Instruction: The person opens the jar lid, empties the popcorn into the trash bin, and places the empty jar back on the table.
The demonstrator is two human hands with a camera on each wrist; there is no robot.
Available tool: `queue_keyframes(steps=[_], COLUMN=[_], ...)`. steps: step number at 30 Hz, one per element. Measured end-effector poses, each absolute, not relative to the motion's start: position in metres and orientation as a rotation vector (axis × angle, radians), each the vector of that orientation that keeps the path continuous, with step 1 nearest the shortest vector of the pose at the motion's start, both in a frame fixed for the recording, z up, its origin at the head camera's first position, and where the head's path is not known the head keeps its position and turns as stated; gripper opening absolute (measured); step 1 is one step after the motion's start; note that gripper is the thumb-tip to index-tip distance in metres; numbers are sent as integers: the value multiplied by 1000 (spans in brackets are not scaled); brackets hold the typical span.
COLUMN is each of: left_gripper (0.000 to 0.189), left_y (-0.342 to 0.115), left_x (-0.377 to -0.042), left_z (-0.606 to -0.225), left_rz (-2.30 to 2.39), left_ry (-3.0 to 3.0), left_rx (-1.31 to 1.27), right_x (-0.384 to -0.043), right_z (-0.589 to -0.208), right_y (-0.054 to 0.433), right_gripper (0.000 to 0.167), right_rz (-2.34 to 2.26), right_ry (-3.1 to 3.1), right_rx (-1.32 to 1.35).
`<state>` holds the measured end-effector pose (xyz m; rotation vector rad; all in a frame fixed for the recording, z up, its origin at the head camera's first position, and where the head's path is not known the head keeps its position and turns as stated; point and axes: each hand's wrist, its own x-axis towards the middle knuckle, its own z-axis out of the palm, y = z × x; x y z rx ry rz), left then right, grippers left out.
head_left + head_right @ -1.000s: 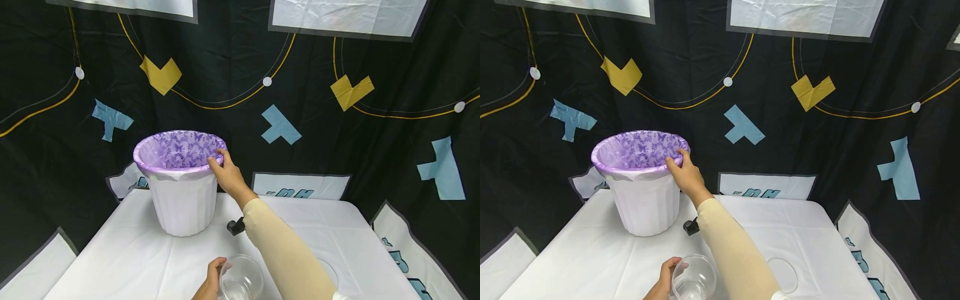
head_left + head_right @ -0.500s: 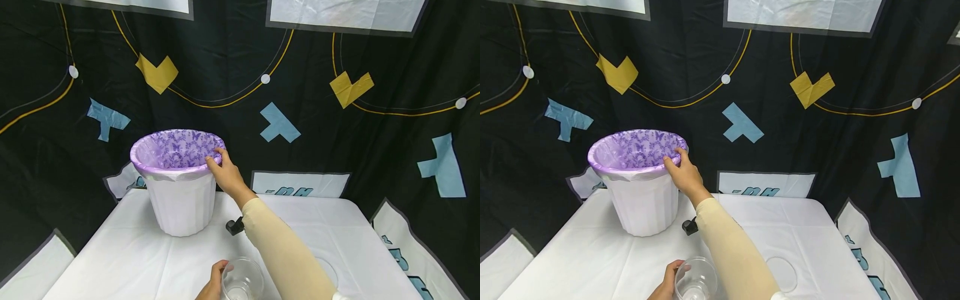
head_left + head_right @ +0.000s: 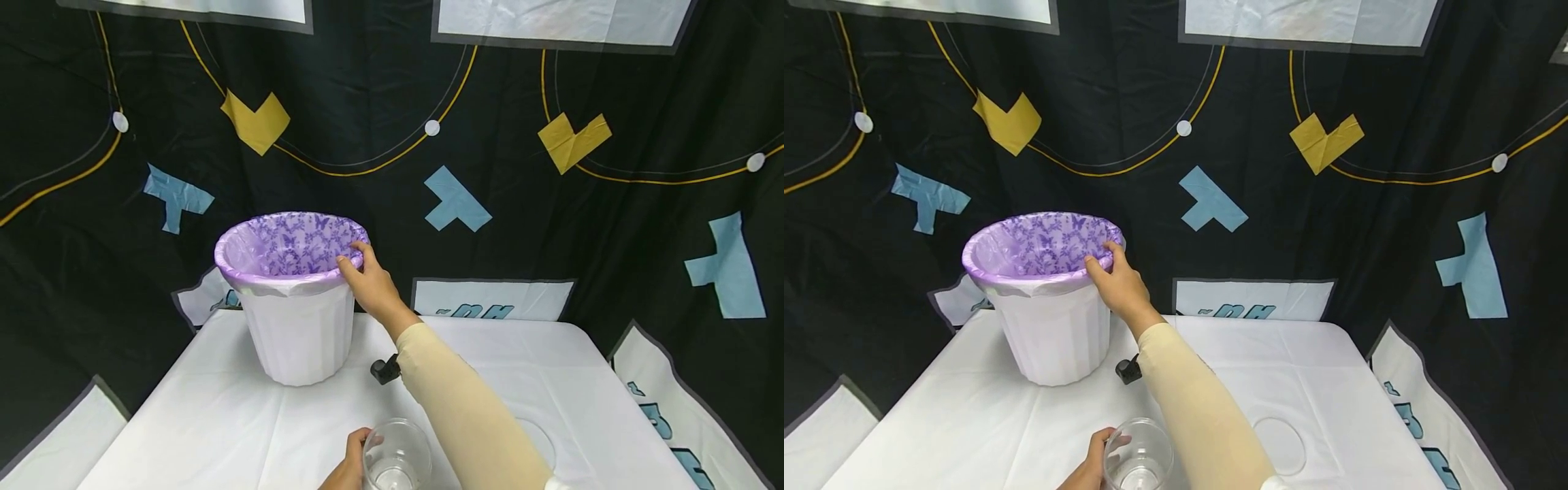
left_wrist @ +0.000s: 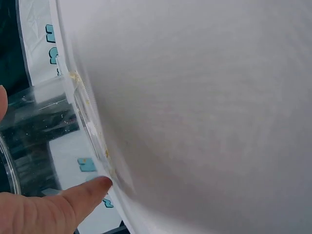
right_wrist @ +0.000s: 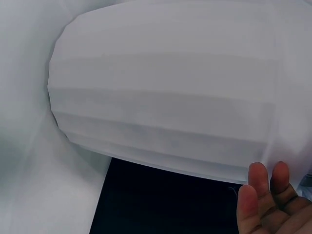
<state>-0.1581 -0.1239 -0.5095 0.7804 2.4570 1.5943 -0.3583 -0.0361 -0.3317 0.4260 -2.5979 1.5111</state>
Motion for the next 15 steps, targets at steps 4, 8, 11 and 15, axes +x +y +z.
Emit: queue_keyframes(steps=[4,8,11,15], left_gripper=[100,96,95,104], left_y=[-123,-121,-121,-124], left_x=[-157,-156,-156,-155], left_z=[-509,-510,-511,-507], left_rz=[1611,1627,1599,1539], left_ry=[2453,2453,2472,2451], left_rx=[771,731,710,762], right_x=[-357,-355,-353,-351], right_z=[-331,-329,-327,-323], right_y=[-35,-33,-30,-25], right_gripper=[67,69,71,76], right_rz=[1480,1416,1349,1289], right_ry=[-2614,-2645,-2671,-2681], right_rx=[425,432,440,492])
